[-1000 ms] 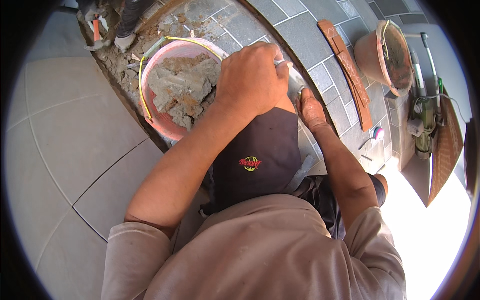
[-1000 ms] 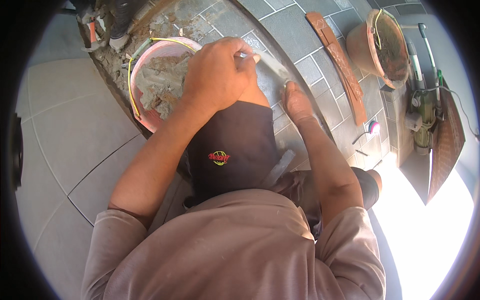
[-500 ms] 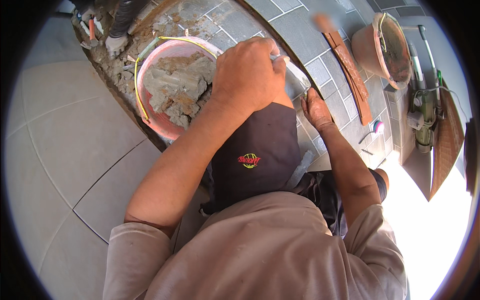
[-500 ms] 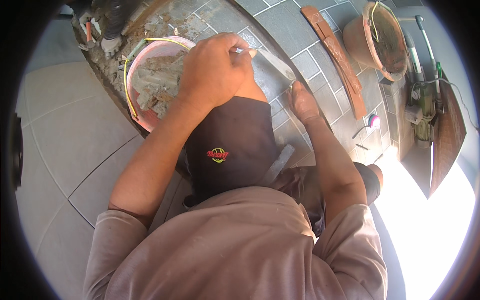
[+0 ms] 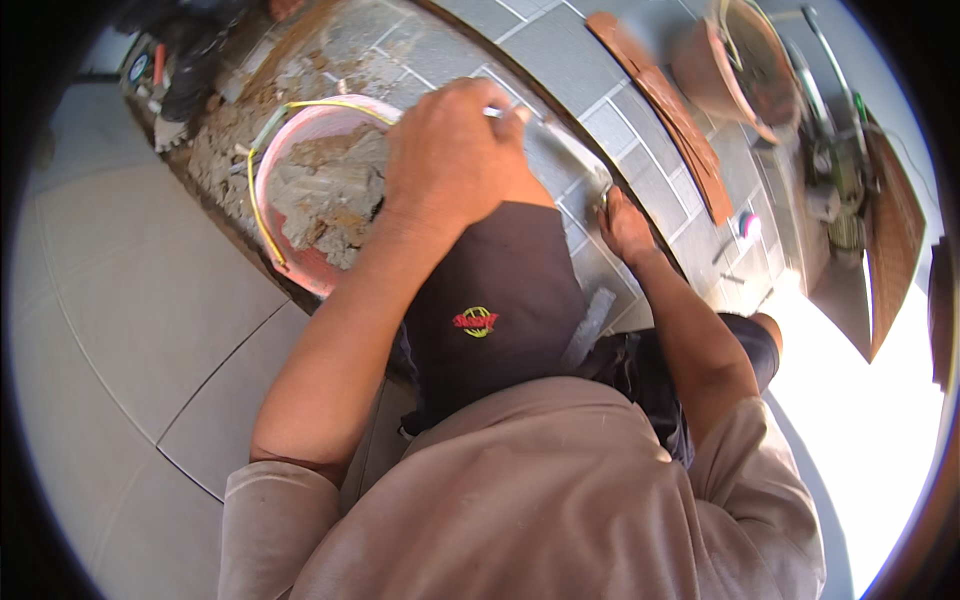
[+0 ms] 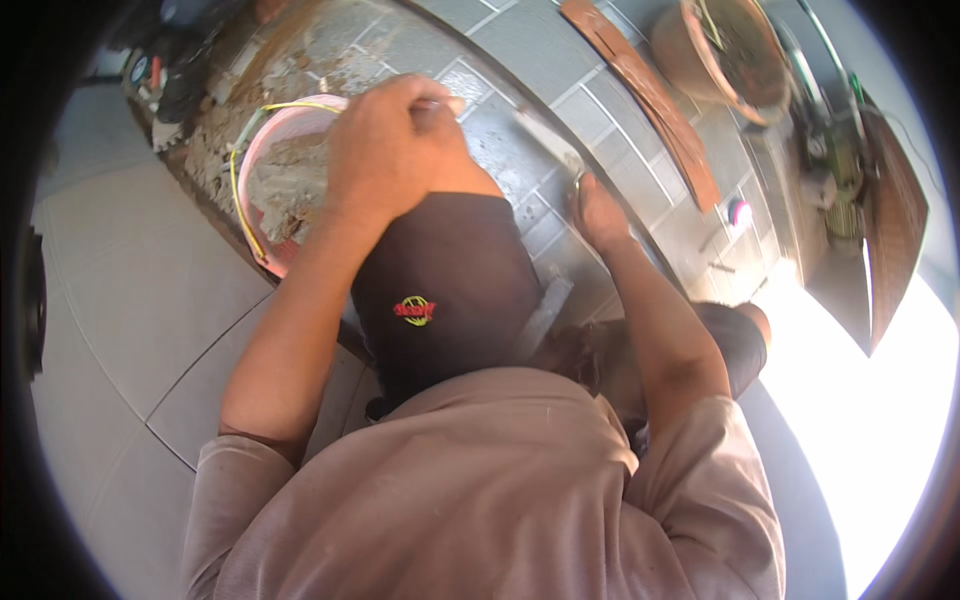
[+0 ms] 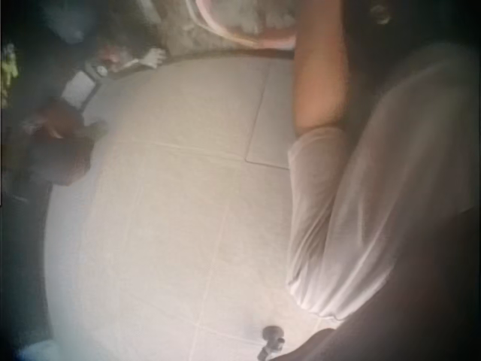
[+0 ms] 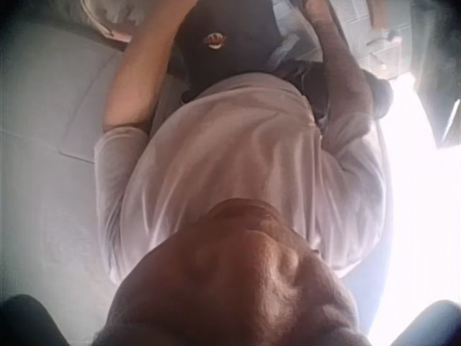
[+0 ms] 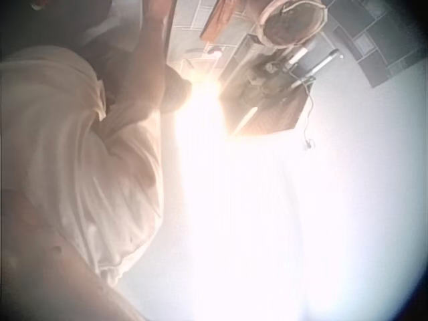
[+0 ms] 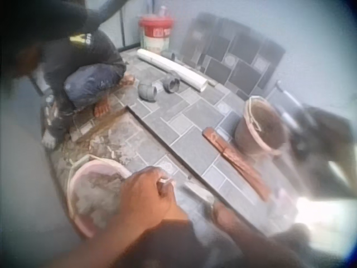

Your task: The person scoops cement from a bucket using a trowel and applies it to a rectangular tile. They then place the tile onto the floor, aligning it with existing tiles, and use a hammer to tap it into position.

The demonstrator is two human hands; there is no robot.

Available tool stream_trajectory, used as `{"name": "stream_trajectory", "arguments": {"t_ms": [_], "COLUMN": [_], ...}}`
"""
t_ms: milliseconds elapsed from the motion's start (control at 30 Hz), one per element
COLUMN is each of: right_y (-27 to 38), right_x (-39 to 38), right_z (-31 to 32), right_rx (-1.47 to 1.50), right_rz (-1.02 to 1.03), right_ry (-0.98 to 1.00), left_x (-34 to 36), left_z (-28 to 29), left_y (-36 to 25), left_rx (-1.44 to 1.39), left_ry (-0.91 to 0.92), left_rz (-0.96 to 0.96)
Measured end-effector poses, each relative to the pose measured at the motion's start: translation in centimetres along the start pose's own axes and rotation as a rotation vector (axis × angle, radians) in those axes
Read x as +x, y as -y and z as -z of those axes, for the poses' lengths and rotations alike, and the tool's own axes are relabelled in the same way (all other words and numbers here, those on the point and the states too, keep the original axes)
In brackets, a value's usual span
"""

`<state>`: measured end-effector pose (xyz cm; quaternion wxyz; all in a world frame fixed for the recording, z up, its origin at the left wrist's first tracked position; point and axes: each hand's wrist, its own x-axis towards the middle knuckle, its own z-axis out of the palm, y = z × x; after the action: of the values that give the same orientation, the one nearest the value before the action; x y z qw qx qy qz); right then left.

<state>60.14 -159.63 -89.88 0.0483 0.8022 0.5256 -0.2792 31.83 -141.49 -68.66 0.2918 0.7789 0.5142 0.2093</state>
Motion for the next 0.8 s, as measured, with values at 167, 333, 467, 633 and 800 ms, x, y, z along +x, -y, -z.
{"name": "stream_trajectory", "arguments": {"t_ms": [167,333,467,633,800], "right_y": [0.3,3.4,-1.5,-5.2,-8.6], "right_x": [-5.5,-12.0,-15.0,-17.6,-18.1], "right_z": [1.7,6.3,3.1,1.6,1.7], "right_rx": [0.055,0.732,0.750,0.109,0.189], "right_rz": [-0.181,-0.620,-0.576,-0.300,-0.415], "right_ry": [0.178,0.381,0.239,0.182,-0.001], "left_x": [1.4,3.4,5.3,7.1,6.7], "left_z": [-0.2,-1.1,-2.0,-2.5,-3.4], "left_y": [-1.4,-2.2,-2.4,-2.8,-5.7], "left_rx": [0.013,0.088,0.115,0.201,0.265], "left_ry": [0.129,0.122,0.137,0.187,0.237], "left_rz": [0.079,0.079,0.049,0.087,0.035]}}
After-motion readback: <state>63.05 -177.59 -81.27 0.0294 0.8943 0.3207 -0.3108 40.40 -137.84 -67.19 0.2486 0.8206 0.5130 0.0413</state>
